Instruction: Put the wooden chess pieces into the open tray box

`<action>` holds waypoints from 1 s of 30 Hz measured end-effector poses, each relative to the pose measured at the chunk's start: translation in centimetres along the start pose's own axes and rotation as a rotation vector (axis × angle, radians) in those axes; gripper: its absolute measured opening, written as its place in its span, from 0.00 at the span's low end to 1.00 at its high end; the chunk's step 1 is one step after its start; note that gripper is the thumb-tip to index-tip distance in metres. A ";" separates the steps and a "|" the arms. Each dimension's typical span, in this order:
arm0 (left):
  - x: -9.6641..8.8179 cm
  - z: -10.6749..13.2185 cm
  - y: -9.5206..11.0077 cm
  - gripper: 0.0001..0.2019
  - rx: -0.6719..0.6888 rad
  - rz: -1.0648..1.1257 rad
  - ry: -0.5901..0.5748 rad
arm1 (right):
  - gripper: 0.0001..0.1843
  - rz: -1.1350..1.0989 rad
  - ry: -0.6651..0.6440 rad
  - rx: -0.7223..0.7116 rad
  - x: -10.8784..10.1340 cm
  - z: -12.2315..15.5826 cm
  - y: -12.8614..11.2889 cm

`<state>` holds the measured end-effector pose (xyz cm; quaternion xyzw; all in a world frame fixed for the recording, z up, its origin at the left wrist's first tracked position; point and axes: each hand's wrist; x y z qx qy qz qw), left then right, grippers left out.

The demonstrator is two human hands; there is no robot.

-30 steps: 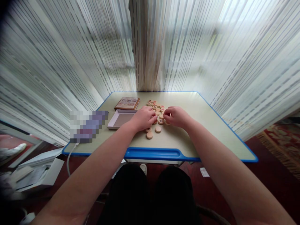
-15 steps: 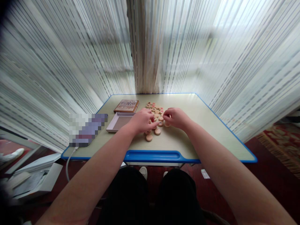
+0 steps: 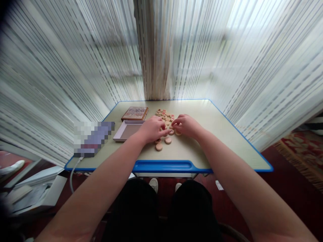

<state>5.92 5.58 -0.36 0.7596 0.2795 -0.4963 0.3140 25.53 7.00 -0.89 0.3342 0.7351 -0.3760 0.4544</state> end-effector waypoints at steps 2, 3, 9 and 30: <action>-0.1 0.0 0.1 0.19 -0.013 -0.013 0.022 | 0.11 0.005 -0.012 -0.005 0.1 -0.1 0.0; -0.1 0.0 0.2 0.19 -0.022 -0.019 0.031 | 0.11 0.007 -0.013 -0.009 0.1 -0.1 0.1; -0.1 0.0 0.1 0.13 -0.032 -0.017 0.033 | 0.11 0.017 0.022 -0.026 0.3 -0.1 0.2; 0.2 0.0 -0.1 0.15 -0.040 -0.054 0.045 | 0.13 0.049 -0.036 -0.030 0.4 0.0 0.1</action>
Point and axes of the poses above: each hand's wrist, its own z-axis away from the middle knuckle, its own x-axis out of the palm, y = z × x, and after that the axes turned 4 degrees about z, right-handed
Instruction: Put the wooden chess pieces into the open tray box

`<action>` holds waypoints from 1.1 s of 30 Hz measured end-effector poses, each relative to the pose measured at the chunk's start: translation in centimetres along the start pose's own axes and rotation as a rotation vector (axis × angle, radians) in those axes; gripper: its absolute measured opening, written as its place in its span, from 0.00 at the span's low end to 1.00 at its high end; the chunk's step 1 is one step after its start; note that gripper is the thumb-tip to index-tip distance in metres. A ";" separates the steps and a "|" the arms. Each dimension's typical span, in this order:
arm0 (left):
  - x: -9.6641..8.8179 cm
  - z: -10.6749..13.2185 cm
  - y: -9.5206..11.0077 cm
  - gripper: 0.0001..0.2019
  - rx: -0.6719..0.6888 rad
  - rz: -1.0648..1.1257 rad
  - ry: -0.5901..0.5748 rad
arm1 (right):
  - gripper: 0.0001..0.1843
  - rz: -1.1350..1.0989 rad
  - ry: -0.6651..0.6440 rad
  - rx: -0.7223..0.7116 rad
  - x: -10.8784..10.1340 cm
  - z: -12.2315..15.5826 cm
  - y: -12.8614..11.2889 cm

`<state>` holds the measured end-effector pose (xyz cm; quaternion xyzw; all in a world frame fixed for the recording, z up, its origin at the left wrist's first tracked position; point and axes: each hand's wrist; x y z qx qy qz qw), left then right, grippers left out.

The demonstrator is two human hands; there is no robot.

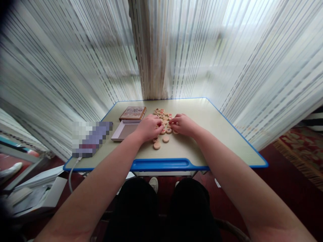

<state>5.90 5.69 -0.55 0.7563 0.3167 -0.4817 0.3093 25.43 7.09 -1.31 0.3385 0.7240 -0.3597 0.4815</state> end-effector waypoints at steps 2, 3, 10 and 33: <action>0.0 0.0 0.0 0.14 -0.002 0.004 -0.001 | 0.13 0.006 -0.006 -0.010 0.0 0.0 0.0; 0.0 0.0 0.0 0.13 -0.001 0.007 -0.002 | 0.12 0.005 -0.006 -0.012 0.0 0.0 0.0; -0.2 0.0 0.2 0.10 -0.002 0.003 -0.009 | 0.09 -0.011 0.056 0.001 -0.2 -0.1 0.0; 0.0 0.0 0.1 0.16 -0.002 0.048 -0.062 | 0.12 0.040 0.045 0.106 -0.1 -0.2 0.2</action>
Point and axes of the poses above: each hand's wrist, its own z-axis away from the middle knuckle, its own x-axis out of the palm, y = z × x, and after that the axes turned 4 degrees about z, right-handed
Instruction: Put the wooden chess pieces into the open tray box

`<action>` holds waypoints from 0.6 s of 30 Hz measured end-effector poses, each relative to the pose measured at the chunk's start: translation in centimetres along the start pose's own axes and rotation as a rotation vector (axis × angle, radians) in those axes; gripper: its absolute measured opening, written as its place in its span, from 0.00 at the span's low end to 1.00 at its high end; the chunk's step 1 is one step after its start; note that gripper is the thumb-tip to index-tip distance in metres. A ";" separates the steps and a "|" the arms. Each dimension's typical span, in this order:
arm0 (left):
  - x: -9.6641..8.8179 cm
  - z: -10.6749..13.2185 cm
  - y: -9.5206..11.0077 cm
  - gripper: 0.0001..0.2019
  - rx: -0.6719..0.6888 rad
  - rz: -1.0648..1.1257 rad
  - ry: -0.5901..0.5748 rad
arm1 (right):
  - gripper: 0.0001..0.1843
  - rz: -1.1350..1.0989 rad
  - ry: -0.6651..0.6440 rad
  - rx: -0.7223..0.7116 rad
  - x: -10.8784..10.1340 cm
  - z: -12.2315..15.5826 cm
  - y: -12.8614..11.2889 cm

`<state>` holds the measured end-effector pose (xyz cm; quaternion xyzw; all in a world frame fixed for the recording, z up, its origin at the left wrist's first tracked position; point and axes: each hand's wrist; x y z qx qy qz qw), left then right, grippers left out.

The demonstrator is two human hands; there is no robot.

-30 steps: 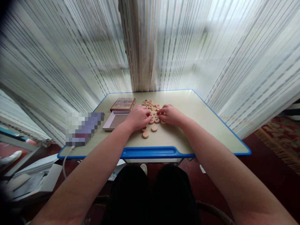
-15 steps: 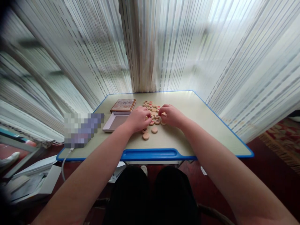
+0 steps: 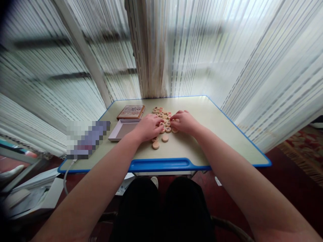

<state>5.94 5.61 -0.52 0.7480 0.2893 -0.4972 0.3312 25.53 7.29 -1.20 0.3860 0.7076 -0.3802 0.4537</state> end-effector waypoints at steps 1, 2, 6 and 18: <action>0.0 0.0 0.0 0.17 0.005 0.007 -0.007 | 0.12 -0.014 -0.009 -0.011 0.0 0.0 0.0; 0.0 0.0 0.0 0.17 0.007 0.010 -0.013 | 0.12 -0.025 -0.012 -0.020 -0.1 0.0 -0.1; 0.0 0.0 0.0 0.19 0.003 -0.004 -0.040 | 0.09 -0.027 -0.014 -0.016 -0.1 0.0 -0.3; 0.2 -0.1 -0.2 0.15 0.000 -0.027 -0.037 | 0.11 -0.005 0.017 0.059 0.3 0.0 -0.1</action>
Point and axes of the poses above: each hand's wrist, its own z-axis away from the middle knuckle, its own x-axis out of the palm, y = z × x, and after that the axes turned 4 degrees about z, right-handed
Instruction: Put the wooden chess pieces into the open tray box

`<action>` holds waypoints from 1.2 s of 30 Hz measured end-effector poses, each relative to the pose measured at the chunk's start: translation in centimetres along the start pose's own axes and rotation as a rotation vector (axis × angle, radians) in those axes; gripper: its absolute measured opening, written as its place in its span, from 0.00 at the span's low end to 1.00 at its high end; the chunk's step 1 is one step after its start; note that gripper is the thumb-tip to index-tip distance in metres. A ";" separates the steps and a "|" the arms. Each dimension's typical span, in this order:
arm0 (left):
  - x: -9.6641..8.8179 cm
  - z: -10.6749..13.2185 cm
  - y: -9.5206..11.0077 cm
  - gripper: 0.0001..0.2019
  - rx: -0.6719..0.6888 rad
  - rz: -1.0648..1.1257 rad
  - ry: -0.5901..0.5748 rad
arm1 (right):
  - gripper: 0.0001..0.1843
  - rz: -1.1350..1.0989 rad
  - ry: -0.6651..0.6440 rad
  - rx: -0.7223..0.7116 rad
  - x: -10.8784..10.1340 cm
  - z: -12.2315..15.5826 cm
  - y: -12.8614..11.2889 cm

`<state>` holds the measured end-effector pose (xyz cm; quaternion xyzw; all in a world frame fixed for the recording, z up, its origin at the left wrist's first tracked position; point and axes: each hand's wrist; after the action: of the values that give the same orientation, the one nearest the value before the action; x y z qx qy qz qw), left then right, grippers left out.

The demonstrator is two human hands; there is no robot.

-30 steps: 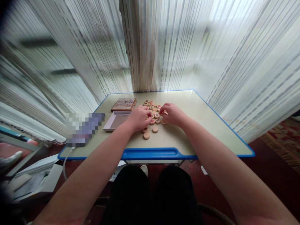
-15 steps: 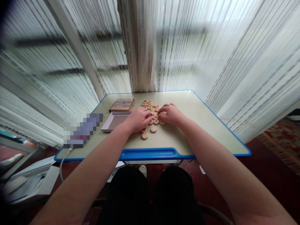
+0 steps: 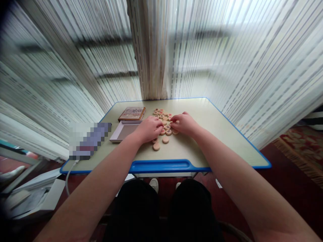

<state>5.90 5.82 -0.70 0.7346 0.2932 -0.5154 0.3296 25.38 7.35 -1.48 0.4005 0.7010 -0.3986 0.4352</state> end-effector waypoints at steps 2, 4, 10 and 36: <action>0.1 0.0 -0.1 0.14 -0.001 0.006 -0.001 | 0.11 -0.005 -0.006 -0.001 0.0 0.0 0.1; 0.1 -0.1 0.0 0.13 -0.004 0.011 -0.003 | 0.10 -0.008 -0.001 -0.017 0.1 0.0 0.1; -0.1 -0.1 0.1 0.15 -0.015 0.010 0.012 | 0.09 -0.028 0.066 -0.086 0.2 -0.1 0.4; -0.2 -0.1 0.0 0.16 -0.033 0.013 0.068 | 0.12 -0.070 0.024 -0.070 -0.2 0.0 0.0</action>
<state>5.92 5.82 -0.53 0.7481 0.3080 -0.4832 0.3346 25.41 7.26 -1.33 0.3650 0.7332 -0.3838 0.4264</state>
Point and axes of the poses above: each hand's wrist, its own z-axis away from the middle knuckle, its own x-axis out of the palm, y = z × x, and after that the axes turned 4 degrees about z, right-handed
